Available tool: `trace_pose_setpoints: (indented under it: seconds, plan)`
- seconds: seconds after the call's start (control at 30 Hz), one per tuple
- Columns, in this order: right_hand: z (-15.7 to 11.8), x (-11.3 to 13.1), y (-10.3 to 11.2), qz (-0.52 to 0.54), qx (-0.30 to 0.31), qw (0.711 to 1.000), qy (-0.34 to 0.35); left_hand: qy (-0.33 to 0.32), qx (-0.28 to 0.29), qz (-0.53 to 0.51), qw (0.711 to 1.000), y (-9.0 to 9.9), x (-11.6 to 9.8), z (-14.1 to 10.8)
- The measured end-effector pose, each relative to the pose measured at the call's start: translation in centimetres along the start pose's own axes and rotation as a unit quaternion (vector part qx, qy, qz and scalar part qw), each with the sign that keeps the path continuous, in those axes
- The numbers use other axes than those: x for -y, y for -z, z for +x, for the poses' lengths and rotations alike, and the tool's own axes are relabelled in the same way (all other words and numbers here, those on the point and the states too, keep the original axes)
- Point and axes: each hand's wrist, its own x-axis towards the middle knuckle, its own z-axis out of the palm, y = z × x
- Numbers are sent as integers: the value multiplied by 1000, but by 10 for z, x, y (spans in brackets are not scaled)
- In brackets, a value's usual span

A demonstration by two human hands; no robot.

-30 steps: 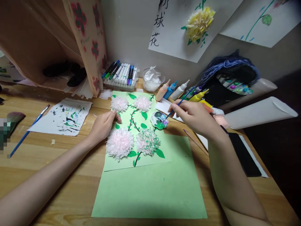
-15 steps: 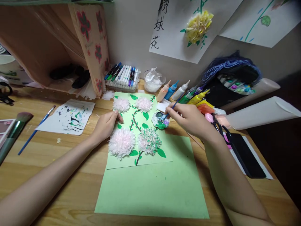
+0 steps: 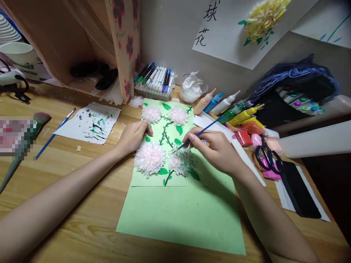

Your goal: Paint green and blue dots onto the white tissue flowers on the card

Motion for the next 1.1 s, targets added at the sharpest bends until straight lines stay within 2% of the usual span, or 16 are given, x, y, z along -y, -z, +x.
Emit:
trace_pose_setpoints:
  seconds: [0.1, 0.3, 0.43, 0.63, 0.8, 1.0, 1.1]
  plan:
    - [-1, 0, 3, 5, -27, 1000, -9, 0, 4, 1, 1000, 0, 1, 0]
    - [-1, 0, 3, -18, 4, 1000, 6, 2, 5, -5, 1000, 0, 3, 1]
    - [-1, 2, 6, -6, -30, 1000, 5, -3, 4, -1, 1000, -1, 4, 2]
    - [-1, 1, 5, -20, 32, 999, 15, 0, 3, 0, 1000, -1, 3, 1]
    - [-1, -2, 10, 0, -13, 1000, -3, 1, 6, 3, 1000, 0, 2, 1]
    - [0, 2, 7, -8, 51, 999, -3, 3, 5, 11, 1000, -1, 3, 1]
    - [0, -3, 10, -17, 20, 1000, -8, -2, 1, 12, 1000, -1, 3, 1]
